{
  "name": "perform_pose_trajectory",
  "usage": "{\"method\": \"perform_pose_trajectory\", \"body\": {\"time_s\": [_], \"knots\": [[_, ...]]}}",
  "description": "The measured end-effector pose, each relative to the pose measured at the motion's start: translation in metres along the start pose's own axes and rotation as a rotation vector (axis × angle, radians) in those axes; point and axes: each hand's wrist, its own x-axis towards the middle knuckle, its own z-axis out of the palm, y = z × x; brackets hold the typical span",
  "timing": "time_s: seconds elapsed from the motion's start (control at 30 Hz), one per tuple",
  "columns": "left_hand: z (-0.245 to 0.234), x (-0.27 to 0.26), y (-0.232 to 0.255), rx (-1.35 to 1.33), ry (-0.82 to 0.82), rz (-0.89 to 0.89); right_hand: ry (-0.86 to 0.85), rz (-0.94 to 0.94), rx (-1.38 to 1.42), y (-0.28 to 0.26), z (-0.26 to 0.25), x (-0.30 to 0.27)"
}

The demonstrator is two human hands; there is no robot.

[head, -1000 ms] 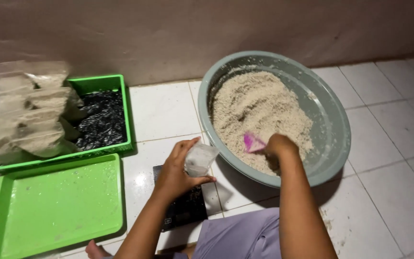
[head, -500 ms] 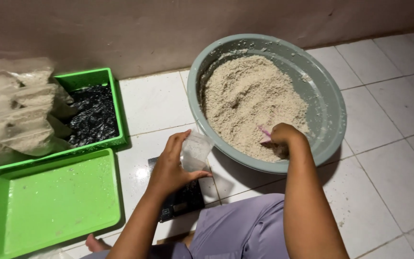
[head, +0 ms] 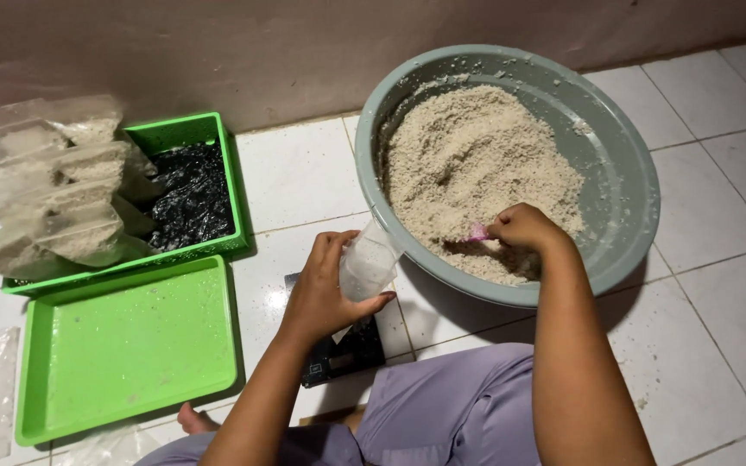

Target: The person scoops a grainy white substance from a large basin into small plastic bags, weighs each bag on a digital scale, and places them into a green tray.

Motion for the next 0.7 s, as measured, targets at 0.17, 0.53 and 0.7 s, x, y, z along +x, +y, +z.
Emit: {"method": "perform_pose_trajectory", "body": {"time_s": [0.17,0.53,0.7], "knots": [[-0.002,-0.001,0.008,0.045,-0.024,-0.013,0.072,-0.039,0.049,-0.018,-0.015,-0.024],[-0.007,0.013,0.041,-0.034,0.115,0.069,0.133,-0.052,0.134,-0.007,-0.018,-0.018],[0.014,0.061,0.082,-0.339,0.38,0.416,0.201,0.003,0.132,0.002,-0.017,-0.019]]}}
